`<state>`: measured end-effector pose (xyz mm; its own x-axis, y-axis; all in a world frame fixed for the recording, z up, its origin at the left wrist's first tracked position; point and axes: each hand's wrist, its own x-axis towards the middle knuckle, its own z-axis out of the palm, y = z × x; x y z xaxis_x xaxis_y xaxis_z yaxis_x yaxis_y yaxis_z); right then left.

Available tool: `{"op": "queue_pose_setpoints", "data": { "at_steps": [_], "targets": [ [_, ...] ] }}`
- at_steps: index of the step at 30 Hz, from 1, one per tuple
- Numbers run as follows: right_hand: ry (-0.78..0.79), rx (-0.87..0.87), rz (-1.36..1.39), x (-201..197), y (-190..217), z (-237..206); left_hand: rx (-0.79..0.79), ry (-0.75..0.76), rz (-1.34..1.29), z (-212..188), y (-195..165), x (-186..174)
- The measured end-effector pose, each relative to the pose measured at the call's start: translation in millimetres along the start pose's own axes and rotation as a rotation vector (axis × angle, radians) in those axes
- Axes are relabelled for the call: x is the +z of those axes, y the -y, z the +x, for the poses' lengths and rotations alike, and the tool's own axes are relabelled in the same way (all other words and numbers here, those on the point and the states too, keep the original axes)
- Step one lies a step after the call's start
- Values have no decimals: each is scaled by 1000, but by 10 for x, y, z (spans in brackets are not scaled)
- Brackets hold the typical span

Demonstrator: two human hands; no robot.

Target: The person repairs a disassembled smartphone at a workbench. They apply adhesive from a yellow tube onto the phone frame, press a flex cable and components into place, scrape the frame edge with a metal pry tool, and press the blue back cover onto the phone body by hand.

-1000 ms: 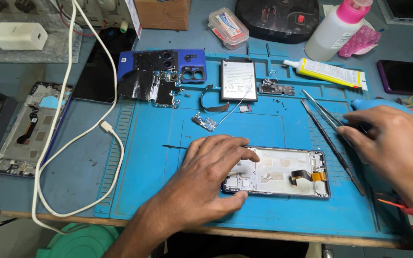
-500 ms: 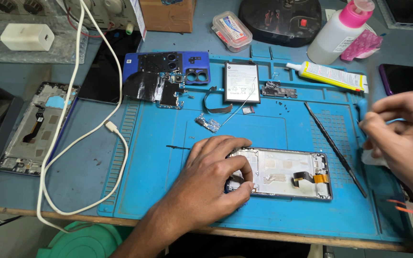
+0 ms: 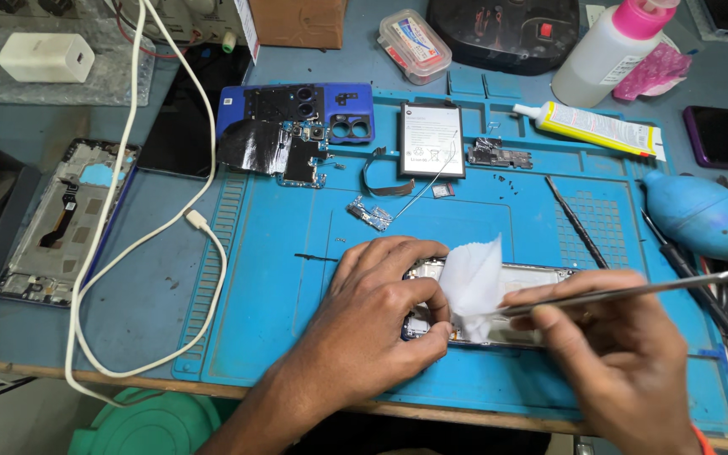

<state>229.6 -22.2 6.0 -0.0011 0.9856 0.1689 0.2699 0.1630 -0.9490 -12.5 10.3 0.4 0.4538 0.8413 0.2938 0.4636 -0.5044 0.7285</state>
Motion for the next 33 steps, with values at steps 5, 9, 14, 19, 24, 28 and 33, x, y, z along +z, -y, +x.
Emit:
{"op": "queue_pose_setpoints", "data": {
  "at_steps": [5,9,14,19,24,28,33],
  "targets": [
    [-178,-84,-35,-145,120,154,4,0,20,10,-1,5],
    [-226,-77,-563,-426,204,318,1,4,20,1,0,-1],
    [-211,-232,-542,-704,-109,539,-9,14,31,6,1,3],
    [-224,-119,-850,-1038,-350,728,-6,8,18,-4,3,-6],
    [-104,-61,-797,-981,-93,754,3,2,25,3,0,-5],
    [-50,-252,-369,-549,103,575,4,3,35,1,5,-9],
    [-129,-165,-393,-528,128,641,11,1,28,1,6,-2]
  ]
}}
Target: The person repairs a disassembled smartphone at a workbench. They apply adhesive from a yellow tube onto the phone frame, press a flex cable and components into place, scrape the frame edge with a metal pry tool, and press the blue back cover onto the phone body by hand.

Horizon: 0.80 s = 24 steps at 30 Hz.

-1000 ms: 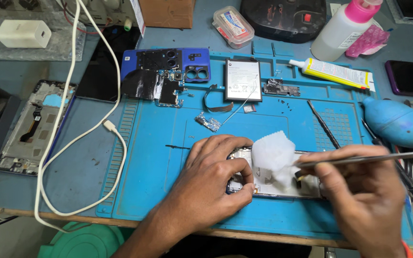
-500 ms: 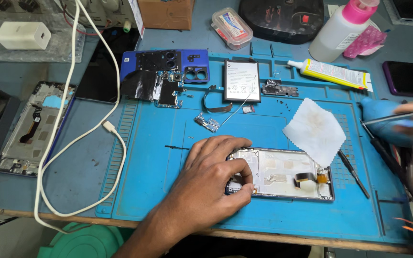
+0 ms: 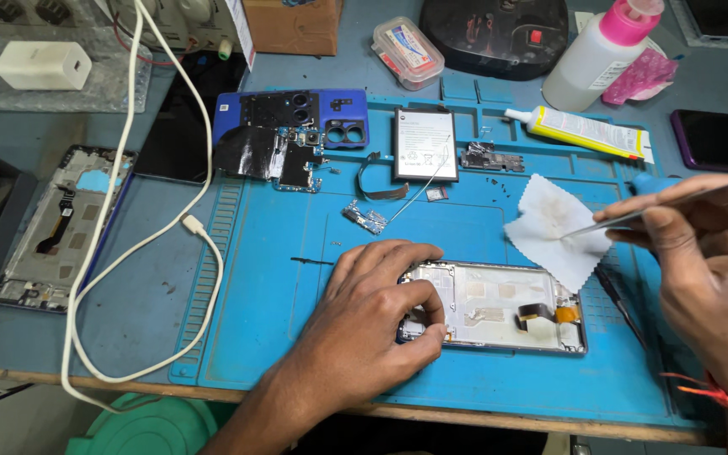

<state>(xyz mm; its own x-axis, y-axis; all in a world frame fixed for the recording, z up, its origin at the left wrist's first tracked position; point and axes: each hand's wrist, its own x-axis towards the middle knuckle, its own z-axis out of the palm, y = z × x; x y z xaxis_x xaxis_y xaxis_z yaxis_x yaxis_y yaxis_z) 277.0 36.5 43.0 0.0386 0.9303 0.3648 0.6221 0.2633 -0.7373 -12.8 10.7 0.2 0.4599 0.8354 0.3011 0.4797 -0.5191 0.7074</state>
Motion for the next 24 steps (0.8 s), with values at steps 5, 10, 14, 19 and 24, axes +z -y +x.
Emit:
{"op": "queue_pose_setpoints", "data": {
  "at_steps": [5,10,14,19,24],
  "targets": [
    [3,2,-175,-242,-520,179,-9,15,9,6,8,4],
    [-6,-81,-187,-497,-1090,257,-18,28,11,9,11,9],
    [14,49,-251,-589,-1445,281,-22,29,4,9,6,16],
    [-5,143,-162,-593,-1614,158,-26,39,10,13,11,11],
    [-59,273,422,-345,-1119,-351,-26,33,7,11,3,6]
  ]
}}
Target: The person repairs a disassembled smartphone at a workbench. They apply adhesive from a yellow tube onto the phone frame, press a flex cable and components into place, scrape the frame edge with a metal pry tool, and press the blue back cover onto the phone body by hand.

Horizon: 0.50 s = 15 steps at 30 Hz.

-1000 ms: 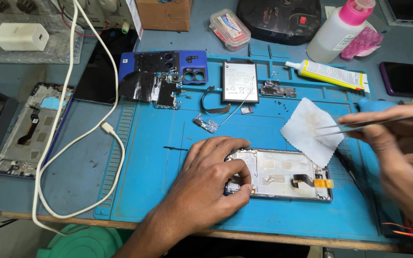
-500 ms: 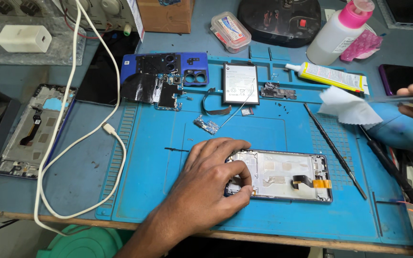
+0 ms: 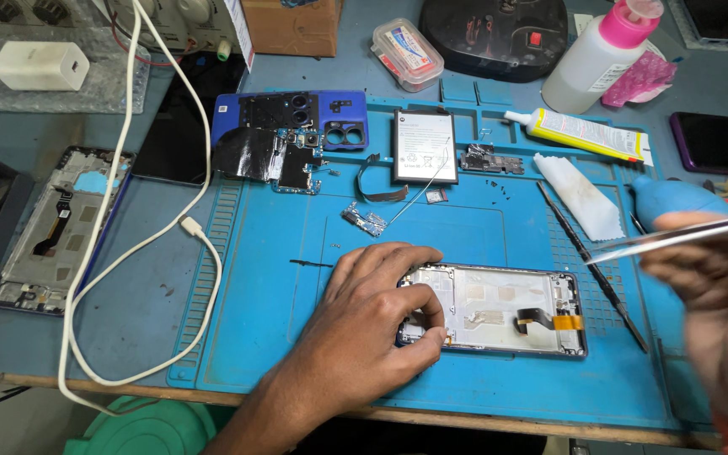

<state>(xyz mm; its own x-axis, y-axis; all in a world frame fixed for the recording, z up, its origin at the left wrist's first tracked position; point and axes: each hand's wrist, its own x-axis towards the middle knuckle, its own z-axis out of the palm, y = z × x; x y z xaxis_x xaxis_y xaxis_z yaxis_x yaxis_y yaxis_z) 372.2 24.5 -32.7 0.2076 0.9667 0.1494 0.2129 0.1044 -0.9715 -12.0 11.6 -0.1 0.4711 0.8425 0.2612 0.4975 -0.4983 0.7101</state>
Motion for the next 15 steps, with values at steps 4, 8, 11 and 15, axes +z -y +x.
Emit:
{"op": "queue_pose_setpoints", "data": {
  "at_steps": [4,8,11,15],
  "targets": [
    [41,-24,159,553,447,-474,10,-19,-9,-5,-5,-2],
    [4,-139,-94,900,744,-700,6,-15,0,-5,-6,5],
    [-1,-127,-255,900,794,-732,8,-23,-2,-13,-7,5],
    [24,-229,-246,809,679,-838,6,-14,-8,-11,-6,-1]
  ]
}}
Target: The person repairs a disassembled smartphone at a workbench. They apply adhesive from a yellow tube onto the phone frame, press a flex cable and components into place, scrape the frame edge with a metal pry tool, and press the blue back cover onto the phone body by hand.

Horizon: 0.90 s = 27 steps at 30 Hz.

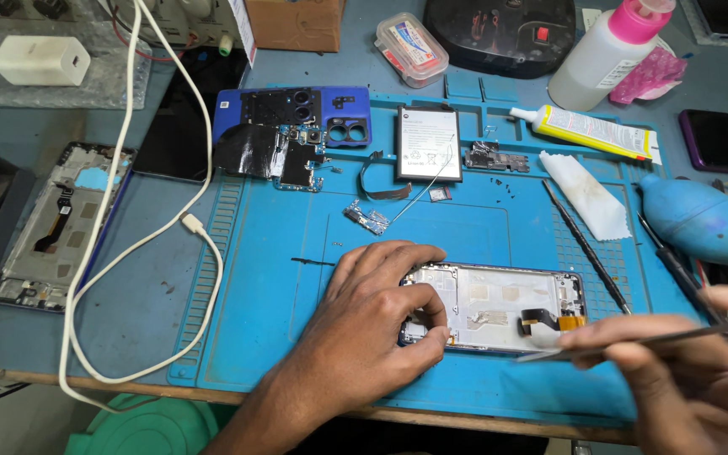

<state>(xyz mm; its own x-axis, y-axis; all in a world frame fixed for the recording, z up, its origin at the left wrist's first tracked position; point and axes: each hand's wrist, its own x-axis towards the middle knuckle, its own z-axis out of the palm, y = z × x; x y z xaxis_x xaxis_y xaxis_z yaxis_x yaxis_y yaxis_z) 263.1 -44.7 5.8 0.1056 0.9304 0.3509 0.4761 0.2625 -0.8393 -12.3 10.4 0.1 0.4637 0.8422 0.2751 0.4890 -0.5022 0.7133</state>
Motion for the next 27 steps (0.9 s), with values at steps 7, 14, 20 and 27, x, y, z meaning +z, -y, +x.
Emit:
{"op": "queue_pose_setpoints", "data": {
  "at_steps": [7,14,20,27],
  "targets": [
    [414,-73,100,-138,-249,13,-5,2,-15,-4,-9,-14],
    [213,60,323,183,-119,-169,-13,-4,-1,-2,-10,-2],
    [216,-8,365,446,-113,-121,-17,2,9,7,-5,6],
    [250,-46,376,450,-107,-102,-20,0,4,7,-11,3]
  ]
}}
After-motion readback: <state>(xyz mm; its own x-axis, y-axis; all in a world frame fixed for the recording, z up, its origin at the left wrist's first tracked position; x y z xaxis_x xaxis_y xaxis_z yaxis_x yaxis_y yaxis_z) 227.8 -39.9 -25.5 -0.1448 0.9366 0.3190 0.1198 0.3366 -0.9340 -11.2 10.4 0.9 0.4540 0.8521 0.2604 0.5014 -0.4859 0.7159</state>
